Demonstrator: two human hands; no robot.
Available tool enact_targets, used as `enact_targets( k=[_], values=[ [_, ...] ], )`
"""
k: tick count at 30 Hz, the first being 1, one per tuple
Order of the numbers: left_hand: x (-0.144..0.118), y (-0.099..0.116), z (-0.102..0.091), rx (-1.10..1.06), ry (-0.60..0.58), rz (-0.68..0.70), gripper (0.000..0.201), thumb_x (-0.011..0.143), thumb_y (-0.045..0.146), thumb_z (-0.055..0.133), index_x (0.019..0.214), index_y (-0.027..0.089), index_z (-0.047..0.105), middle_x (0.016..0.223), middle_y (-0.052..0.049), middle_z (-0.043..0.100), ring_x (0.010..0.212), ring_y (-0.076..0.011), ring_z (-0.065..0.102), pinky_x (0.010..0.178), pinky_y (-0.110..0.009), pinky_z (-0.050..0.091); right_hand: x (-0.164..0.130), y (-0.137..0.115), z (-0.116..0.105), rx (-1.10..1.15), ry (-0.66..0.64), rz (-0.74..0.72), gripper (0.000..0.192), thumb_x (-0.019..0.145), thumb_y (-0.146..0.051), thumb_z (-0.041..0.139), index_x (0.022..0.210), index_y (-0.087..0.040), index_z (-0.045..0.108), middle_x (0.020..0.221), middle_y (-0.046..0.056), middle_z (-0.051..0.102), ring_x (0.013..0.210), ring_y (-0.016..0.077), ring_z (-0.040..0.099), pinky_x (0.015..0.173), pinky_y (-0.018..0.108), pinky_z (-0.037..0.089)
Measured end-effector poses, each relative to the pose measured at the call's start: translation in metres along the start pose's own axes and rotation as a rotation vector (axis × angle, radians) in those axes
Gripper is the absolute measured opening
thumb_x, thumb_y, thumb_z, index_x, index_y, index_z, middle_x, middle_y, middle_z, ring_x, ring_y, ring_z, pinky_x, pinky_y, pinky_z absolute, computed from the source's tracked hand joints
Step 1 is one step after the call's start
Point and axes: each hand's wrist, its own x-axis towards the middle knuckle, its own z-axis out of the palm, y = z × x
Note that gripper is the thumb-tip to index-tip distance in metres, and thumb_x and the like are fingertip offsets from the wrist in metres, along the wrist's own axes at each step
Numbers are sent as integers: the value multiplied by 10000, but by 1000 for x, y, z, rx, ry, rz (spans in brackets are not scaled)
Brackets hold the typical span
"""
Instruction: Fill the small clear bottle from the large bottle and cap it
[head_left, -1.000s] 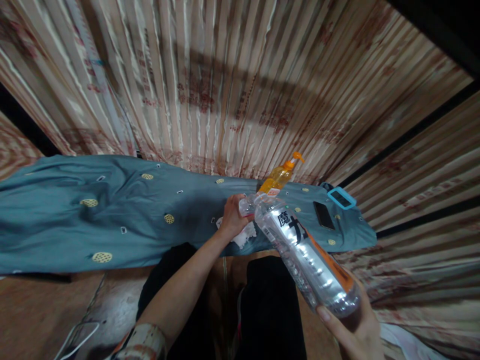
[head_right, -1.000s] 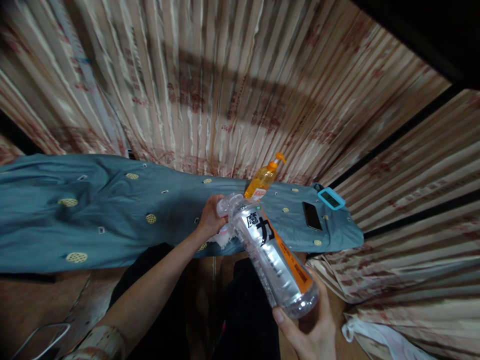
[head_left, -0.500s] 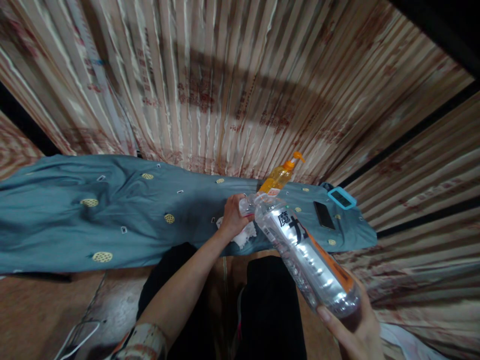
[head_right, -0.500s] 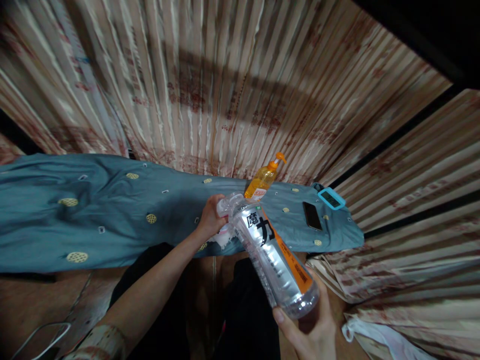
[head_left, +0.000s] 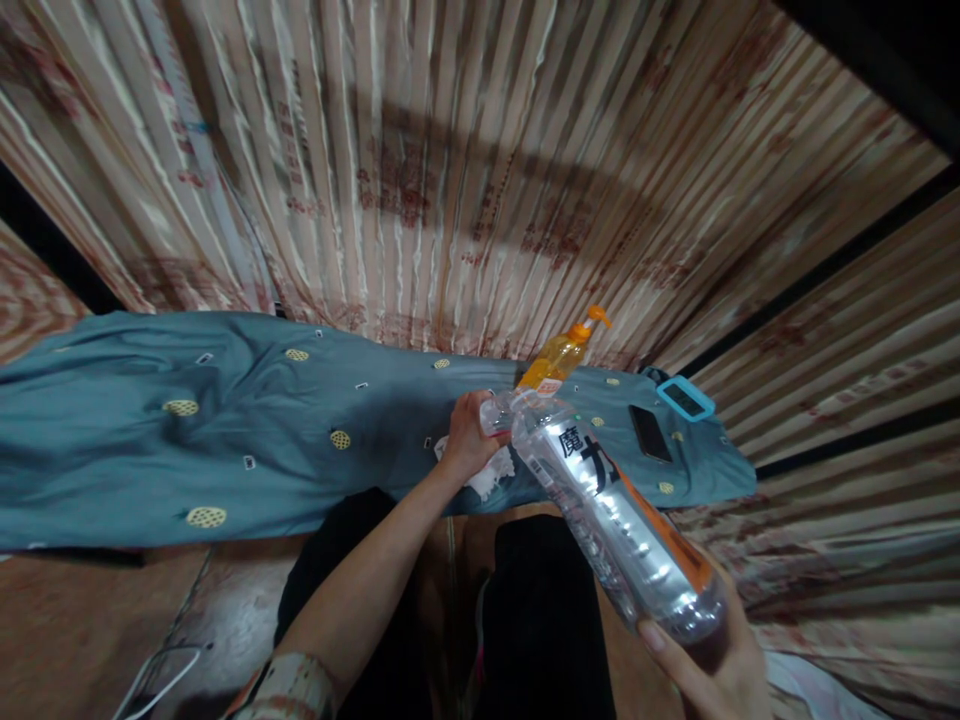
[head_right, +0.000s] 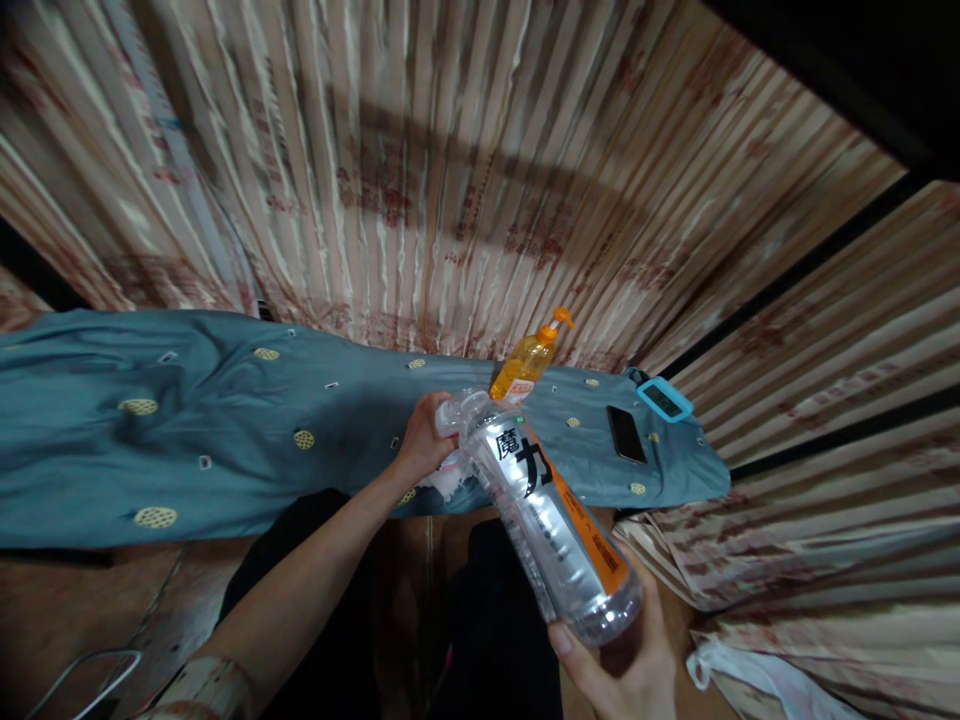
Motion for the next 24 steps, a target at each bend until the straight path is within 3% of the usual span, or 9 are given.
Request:
enact_targets(
  k=[7,24],
  values=[
    [0,0,0,3,-1,-8,547,572,179,858,1046,216,587,1073,-69,669,1083,-304,646,966,-473,524,0,-1,1,19,-9,20,929,641,-670,781,1382,-191,491,1345,143,579,1178,342,602,999,413,477],
    [-1,-2,3,1,12,15,545,576,128,823,1047,221,565,1090,-64,668,1090,-297,639,963,-458,521,-3,-6,2,-7,16,53,948,607,-683,779,1363,-186,497,1229,123,626,1131,358,617,1010,438,438]
  ],
)
